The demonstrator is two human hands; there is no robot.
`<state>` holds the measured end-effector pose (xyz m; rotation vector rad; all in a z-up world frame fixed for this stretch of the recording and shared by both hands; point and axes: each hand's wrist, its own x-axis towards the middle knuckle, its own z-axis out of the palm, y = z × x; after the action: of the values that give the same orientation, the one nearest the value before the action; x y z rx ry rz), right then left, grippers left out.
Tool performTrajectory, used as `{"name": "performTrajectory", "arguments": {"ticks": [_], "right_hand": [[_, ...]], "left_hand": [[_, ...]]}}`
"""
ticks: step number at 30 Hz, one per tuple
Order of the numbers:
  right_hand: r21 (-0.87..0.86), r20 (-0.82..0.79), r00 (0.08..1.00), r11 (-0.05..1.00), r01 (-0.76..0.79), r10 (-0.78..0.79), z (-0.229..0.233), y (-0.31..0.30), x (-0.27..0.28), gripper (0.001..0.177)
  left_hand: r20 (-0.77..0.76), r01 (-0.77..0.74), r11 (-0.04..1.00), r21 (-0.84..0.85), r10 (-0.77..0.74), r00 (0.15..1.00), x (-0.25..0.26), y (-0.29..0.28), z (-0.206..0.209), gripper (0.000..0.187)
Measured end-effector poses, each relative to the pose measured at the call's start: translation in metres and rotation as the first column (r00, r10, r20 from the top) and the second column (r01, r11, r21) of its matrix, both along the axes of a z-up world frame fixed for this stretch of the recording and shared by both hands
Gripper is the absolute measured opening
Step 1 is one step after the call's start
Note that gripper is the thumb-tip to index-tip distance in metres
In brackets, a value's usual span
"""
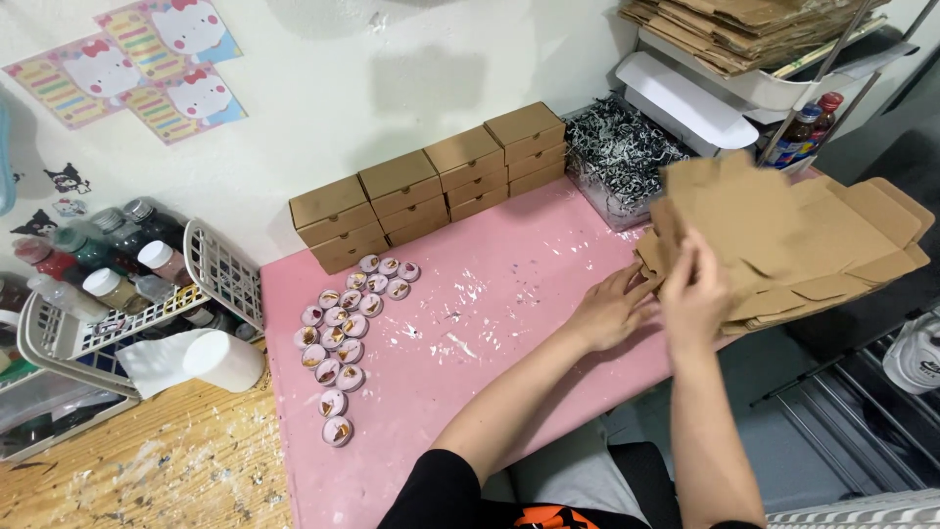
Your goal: Packing small containers into cardboard gift boxes with paper shred filler.
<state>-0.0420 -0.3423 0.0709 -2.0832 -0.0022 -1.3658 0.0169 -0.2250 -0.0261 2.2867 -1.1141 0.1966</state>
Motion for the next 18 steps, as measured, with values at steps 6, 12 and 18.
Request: {"name": "performTrajectory", "arguments": {"ticks": [6, 12, 18], "right_hand": [[-0.206, 0.002, 0.982, 0.96, -0.187, 0.191, -0.012, 0.069, -0.01, 0.021], [0.076, -0.225, 0.904, 0.931, -0.357, 0.365, -0.009, 0.119, -0.027, 0.021], [0.107, -0.092, 0.89, 0.893, -0.437, 0.447, -0.028, 0.142, -0.03, 0.026]], "left_hand": [[-0.705, -0.501, 0.497, -0.708, -0.539, 0.461, -0.011, 0.06, 0.064, 0.073], [-0.738, -0.536, 0.508, -0.674, -0.447, 0.505, 0.023, 0.122, 0.014, 0.078], [-0.827, -0.598, 0.571, -0.562, -0.389, 0.406, -0.019, 0.136, 0.082, 0.072]]}}
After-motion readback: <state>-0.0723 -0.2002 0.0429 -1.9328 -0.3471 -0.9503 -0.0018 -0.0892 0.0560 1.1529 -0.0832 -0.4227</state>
